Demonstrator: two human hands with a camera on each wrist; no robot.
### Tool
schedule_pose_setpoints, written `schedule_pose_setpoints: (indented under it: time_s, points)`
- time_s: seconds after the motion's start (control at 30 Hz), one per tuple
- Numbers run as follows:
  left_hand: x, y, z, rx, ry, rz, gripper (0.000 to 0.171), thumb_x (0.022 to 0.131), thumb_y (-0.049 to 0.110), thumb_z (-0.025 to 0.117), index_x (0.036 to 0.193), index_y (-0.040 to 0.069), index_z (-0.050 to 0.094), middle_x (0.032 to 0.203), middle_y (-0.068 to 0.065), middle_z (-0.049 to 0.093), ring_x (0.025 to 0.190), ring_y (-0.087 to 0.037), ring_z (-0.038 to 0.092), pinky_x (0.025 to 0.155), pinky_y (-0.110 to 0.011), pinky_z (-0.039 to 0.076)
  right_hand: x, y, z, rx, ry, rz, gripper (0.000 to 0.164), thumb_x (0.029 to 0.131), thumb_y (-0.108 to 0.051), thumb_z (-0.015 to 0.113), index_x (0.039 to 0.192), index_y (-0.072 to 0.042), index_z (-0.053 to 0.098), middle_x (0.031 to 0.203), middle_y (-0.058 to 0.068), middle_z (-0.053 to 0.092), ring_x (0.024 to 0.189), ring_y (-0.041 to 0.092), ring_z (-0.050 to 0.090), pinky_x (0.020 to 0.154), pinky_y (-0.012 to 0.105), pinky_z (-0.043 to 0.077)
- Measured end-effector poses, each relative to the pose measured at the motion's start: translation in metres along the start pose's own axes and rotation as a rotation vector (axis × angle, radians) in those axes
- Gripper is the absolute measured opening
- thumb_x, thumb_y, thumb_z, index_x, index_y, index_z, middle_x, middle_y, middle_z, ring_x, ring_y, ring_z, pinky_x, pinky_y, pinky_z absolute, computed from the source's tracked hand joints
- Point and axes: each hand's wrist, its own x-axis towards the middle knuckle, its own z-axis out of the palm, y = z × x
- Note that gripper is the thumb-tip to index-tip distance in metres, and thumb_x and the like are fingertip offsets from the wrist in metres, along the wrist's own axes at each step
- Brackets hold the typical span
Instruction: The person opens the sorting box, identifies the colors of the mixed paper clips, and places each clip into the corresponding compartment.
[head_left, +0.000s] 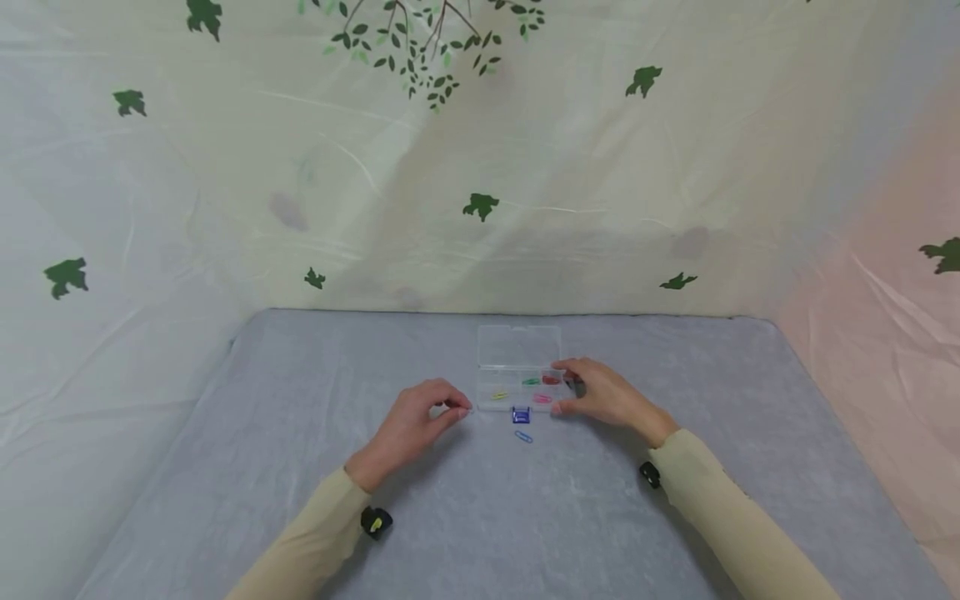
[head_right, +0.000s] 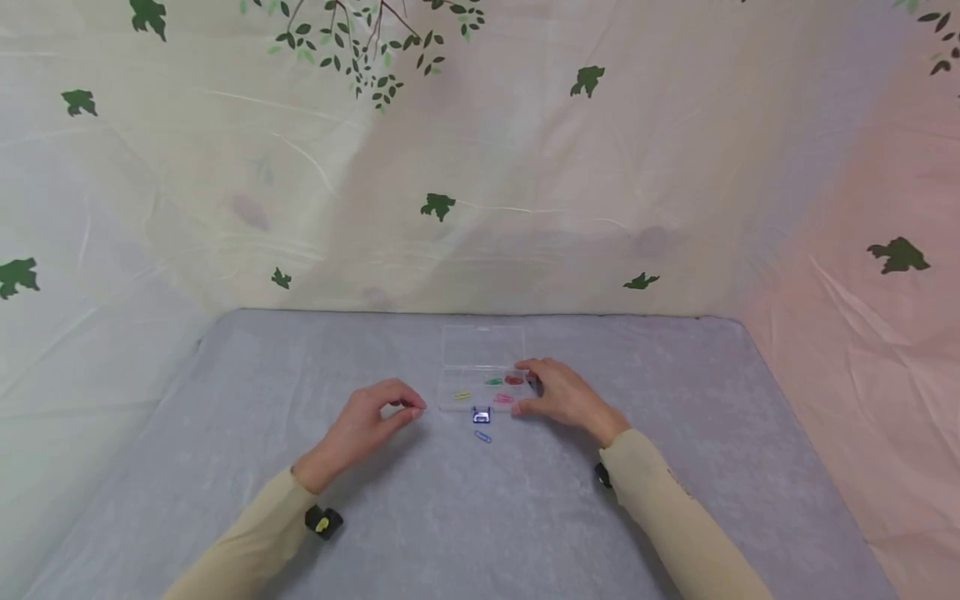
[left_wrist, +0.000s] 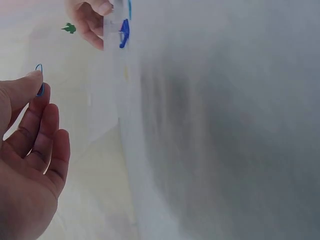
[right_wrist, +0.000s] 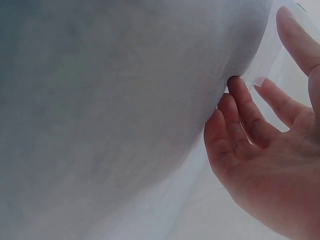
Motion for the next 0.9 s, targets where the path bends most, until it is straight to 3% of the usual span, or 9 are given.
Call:
schedule_pose_setpoints:
  time_s: [0.5,0.9]
  points:
    - [0.030,0.012,0.013,0.004,0.122,0.037,0.006,0.095,0.010,0.076,0.099,0.013,0.078,0.097,0.004,0.073,0.098,-0.017,0.067,0.087,-0.040,0.056,0.005,0.005,-0.001,0.010,-0.005,-0.012,0.076,0.086,-0.035,0.086,0.146,0.000,0.055,0.134,0.019,0.062,0.121,0.035,0.059,0.105,0.056,0.047]
    - [0.058,0.002,0.029,-0.004,0.088,-0.033,0.007,0.097,0.010,0.075,0.103,0.012,0.077,0.103,0.001,0.073,0.102,-0.019,0.066,0.091,-0.042,0.056,0.020,0.016,-0.006,0.011,-0.021,-0.025,0.076,0.087,-0.037,0.086,0.146,-0.001,0.055,0.131,0.018,0.063,0.119,0.033,0.059,0.104,0.055,0.048]
